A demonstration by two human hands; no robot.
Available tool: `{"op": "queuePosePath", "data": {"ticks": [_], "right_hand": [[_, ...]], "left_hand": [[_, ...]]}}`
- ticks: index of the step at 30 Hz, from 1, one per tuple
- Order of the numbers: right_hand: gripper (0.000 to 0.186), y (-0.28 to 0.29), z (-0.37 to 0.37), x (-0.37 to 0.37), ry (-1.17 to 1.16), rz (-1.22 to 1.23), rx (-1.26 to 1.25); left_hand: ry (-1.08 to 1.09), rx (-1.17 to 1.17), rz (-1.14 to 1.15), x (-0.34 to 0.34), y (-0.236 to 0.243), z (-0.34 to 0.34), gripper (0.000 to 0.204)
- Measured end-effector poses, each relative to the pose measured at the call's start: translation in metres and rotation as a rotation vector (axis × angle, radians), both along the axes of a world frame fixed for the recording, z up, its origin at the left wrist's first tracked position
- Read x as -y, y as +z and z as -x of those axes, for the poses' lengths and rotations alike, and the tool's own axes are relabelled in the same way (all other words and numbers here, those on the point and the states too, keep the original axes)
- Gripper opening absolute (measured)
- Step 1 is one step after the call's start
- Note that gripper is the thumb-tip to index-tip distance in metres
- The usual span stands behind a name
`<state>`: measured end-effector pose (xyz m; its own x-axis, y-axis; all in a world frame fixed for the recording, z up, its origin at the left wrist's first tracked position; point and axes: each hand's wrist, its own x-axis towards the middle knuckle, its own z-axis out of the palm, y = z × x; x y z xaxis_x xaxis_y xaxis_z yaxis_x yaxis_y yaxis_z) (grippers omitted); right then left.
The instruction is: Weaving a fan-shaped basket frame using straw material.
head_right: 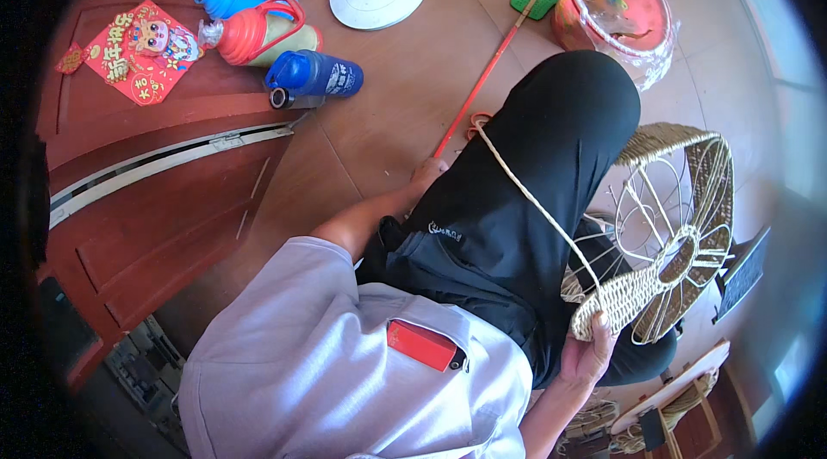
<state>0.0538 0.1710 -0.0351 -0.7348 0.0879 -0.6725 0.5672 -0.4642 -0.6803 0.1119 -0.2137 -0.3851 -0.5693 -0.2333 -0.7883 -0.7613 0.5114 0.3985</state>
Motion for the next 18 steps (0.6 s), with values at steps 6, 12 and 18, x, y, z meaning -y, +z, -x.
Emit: {"op": "queuePosePath", "data": {"ticks": [6,12,18], "right_hand": [[0.039,0.003,-0.004,-0.003,-0.031,0.006,-0.023],[0.043,0.005,-0.004,0.002,-0.047,0.01,-0.014],[0.083,0.018,0.008,0.032,-0.026,-0.043,0.042]], "left_hand": [[0.352,-0.276,0.115,0.008,0.001,0.04,0.011],[0.128,-0.639,-0.045,-0.003,-0.005,0.066,0.02],[-0.24,-0.356,0.041,-0.004,-0.027,0.076,0.018]]}}
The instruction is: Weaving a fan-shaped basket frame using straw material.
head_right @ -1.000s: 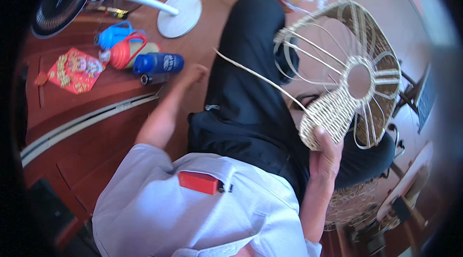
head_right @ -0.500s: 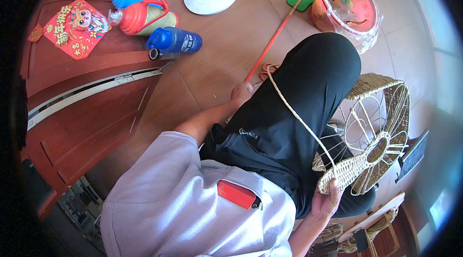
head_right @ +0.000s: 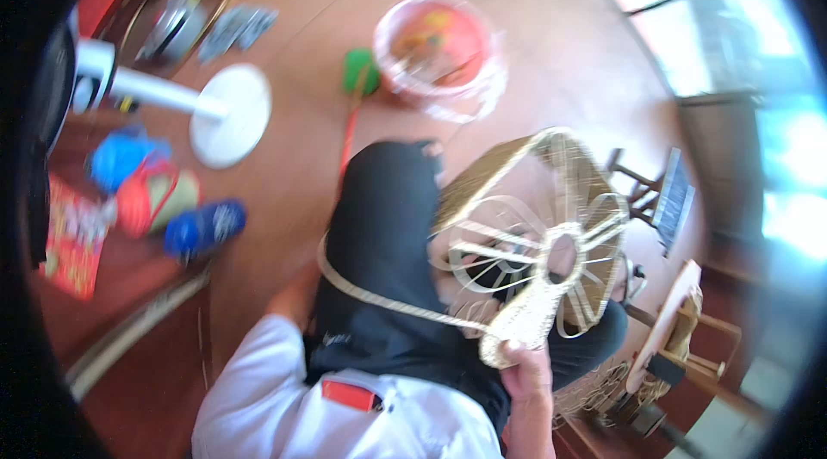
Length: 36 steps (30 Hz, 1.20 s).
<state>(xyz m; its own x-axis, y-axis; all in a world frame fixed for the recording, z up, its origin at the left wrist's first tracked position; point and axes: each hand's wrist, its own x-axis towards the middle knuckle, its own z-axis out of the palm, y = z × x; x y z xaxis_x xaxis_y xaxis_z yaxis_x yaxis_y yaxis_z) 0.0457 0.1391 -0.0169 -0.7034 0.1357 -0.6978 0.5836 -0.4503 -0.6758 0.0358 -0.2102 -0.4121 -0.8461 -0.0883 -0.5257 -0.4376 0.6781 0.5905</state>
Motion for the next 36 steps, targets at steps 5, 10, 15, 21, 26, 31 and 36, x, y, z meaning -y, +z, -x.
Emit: {"op": "queuePosePath", "data": {"ticks": [5,10,15,21,26,31,36], "right_hand": [[0.068,0.008,0.015,0.01,0.045,0.135,0.026],[0.064,0.002,0.013,0.007,0.045,0.199,-0.01],[0.066,0.001,0.014,0.007,0.057,0.231,-0.066],[0.068,-0.001,0.016,0.013,0.017,0.193,-0.157],[0.073,-0.012,0.01,0.007,0.118,0.187,-0.118],[0.069,-0.011,0.014,0.007,0.094,0.264,-0.172],[0.066,-0.011,0.016,0.003,0.108,0.318,-0.222]], "left_hand": [[-0.159,0.215,0.082,0.027,-0.016,0.012,0.017],[-0.251,0.359,0.134,0.056,-0.015,0.01,0.017],[-0.31,0.454,0.166,0.089,-0.004,-0.002,0.018],[-0.422,0.575,0.174,0.146,0.027,-0.053,0.019],[-0.509,0.831,0.117,0.208,0.083,-0.14,0.021],[0.221,0.657,-0.259,0.177,0.2,-0.126,0.025],[0.629,0.314,-0.3,0.097,0.336,-0.091,0.031]]}}
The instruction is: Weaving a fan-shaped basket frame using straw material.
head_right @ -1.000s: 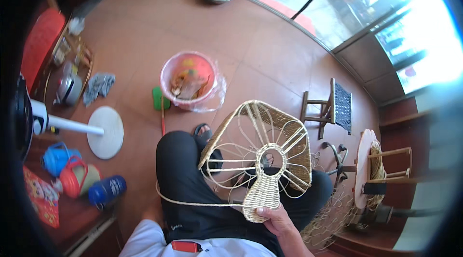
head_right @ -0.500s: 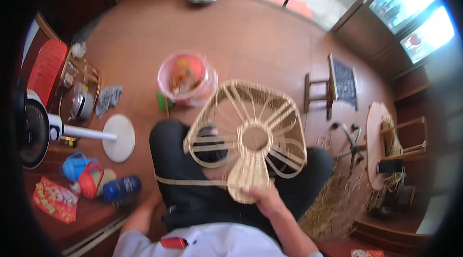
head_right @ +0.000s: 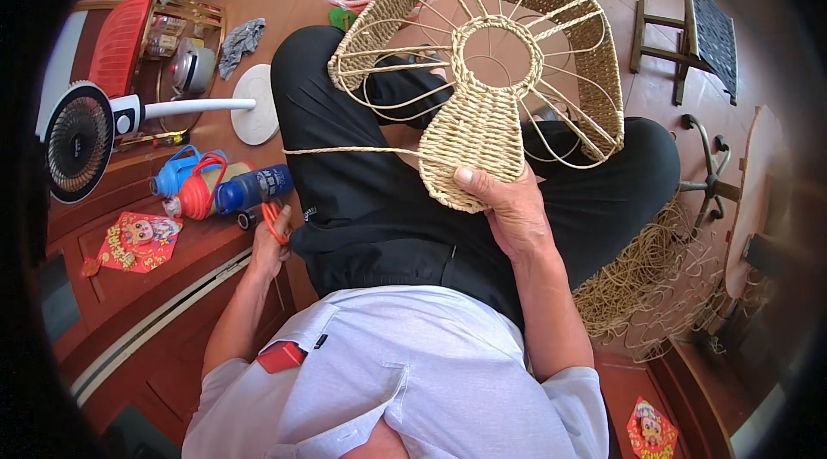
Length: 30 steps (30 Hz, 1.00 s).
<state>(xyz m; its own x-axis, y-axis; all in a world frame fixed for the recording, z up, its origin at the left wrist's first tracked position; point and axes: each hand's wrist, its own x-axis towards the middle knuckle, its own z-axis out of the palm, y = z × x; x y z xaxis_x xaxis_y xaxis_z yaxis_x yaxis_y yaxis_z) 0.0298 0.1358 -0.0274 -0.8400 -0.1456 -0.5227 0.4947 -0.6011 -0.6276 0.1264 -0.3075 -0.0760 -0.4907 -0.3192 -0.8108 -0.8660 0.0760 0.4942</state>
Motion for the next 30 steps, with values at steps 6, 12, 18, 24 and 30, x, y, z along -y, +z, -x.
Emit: {"op": "queuePosePath", "data": {"ticks": [6,12,18,24,30], "right_hand": [[0.059,-0.003,-0.003,-0.004,0.016,0.044,-0.036],[0.056,-0.002,-0.002,-0.002,0.001,0.05,-0.024],[0.059,-0.005,-0.002,-0.005,0.026,0.036,-0.021],[0.06,-0.006,-0.003,-0.006,0.034,0.033,-0.038],[0.06,-0.006,-0.002,-0.007,0.047,0.043,-0.043]], "left_hand": [[-0.726,-0.759,0.535,-0.105,0.089,0.019,0.016],[-1.178,-0.61,0.519,-0.171,0.119,0.048,0.028],[-1.308,-0.536,0.537,-0.17,0.116,0.065,0.029],[-1.256,-0.435,0.504,-0.167,0.123,0.065,0.027],[-1.226,-0.487,0.49,-0.175,0.112,0.069,0.022]]}}
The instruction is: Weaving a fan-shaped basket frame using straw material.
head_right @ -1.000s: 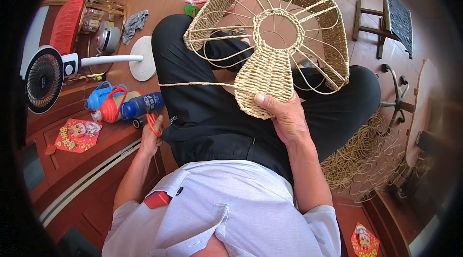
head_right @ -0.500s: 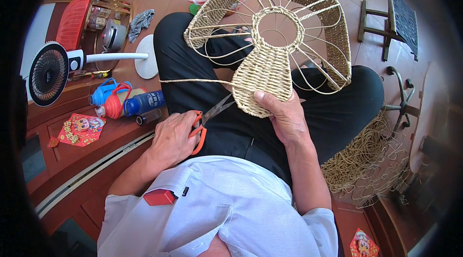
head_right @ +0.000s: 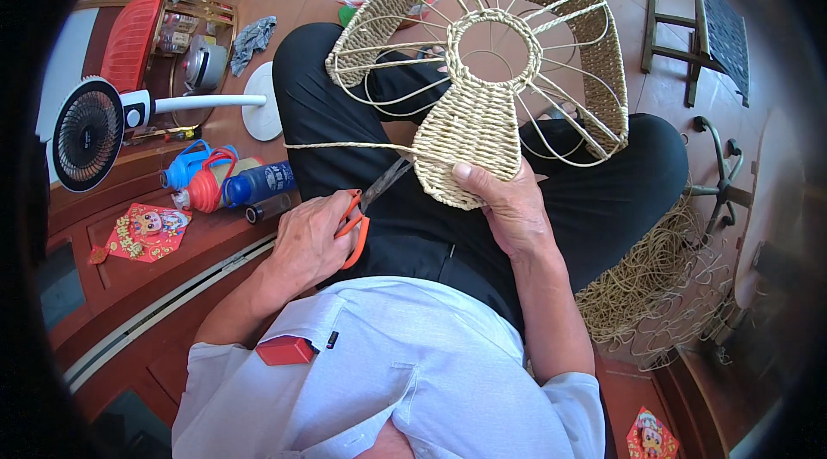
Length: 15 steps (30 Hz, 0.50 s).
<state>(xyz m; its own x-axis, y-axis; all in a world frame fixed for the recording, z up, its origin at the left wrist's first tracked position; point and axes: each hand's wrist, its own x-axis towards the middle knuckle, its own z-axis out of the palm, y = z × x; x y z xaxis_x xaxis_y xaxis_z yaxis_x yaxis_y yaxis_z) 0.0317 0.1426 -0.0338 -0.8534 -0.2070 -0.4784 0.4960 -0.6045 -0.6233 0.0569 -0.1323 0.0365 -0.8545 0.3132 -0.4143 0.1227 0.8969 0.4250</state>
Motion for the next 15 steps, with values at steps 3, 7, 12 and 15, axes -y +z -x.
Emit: {"op": "queuePosePath", "data": {"ticks": [3,7,12,15], "right_hand": [[0.06,0.0,0.0,0.001,-0.011,-0.004,0.004],[0.06,0.0,0.0,0.002,-0.01,-0.014,0.011],[0.058,0.001,0.0,0.001,-0.014,-0.012,0.003],[0.058,0.001,0.0,0.001,-0.006,-0.009,0.015]], "left_hand": [[0.012,-0.02,-0.012,0.0,0.0,0.0,0.02],[0.031,-0.037,-0.006,-0.001,0.0,0.001,0.021],[-0.032,-0.133,-0.031,-0.008,-0.004,0.006,0.024],[-0.083,-0.15,-0.012,-0.012,-0.004,0.012,0.028]]}}
